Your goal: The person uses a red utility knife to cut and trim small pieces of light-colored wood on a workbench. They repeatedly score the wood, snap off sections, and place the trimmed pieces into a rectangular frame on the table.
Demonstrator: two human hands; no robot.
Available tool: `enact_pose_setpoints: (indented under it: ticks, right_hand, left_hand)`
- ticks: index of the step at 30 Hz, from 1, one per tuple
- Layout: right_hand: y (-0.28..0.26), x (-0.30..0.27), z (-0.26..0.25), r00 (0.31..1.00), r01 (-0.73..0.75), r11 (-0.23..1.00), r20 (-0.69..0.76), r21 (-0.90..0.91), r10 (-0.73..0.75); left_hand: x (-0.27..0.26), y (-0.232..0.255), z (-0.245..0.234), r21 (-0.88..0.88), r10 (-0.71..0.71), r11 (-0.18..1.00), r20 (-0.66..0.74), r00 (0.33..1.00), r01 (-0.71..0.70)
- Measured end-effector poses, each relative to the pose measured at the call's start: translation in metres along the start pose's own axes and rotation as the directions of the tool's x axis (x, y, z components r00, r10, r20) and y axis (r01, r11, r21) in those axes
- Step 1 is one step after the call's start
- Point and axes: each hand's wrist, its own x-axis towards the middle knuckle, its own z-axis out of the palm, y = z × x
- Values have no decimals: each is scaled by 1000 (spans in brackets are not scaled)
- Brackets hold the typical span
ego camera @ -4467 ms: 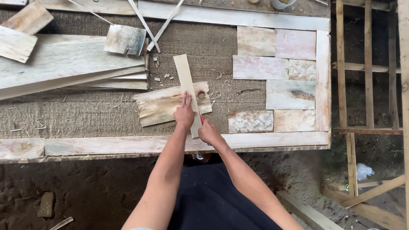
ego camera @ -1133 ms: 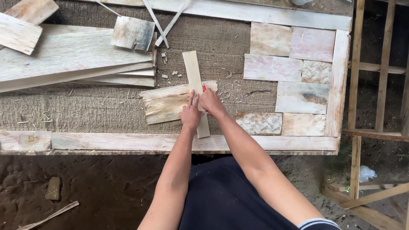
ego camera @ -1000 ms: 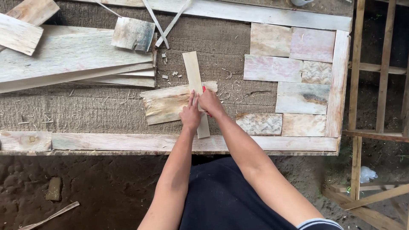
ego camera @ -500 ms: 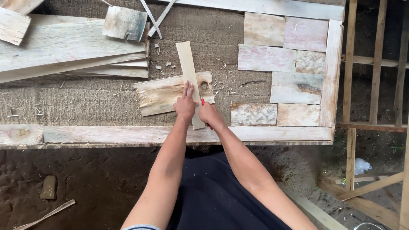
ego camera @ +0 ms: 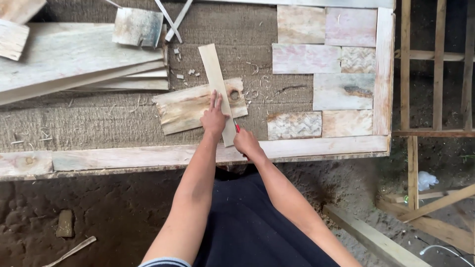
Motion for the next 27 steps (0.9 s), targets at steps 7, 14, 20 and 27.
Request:
enact_pose_setpoints:
  ticks: [7,14,20,27]
  right_hand:
    - [-40,-7,-37,998,29,999,-63,25,-27]
    - [-41,107,-32,983,114,993,-147,-16,-115]
    - [-82,89,-55,979,129,990,-155,-52,-136]
    - [-94,92,-62,989,100,990,-103,-94,-110]
  left_hand:
    - [-3,1,-1,-17,2,1000,6,1000,-2]
    - [0,1,-3,18,-14,1000,-2,1000,14]
    - [-8,6,-14,-1,-27,1000,4,1000,27]
    - [-10,7,-19,-31,-28,999,15,999,29]
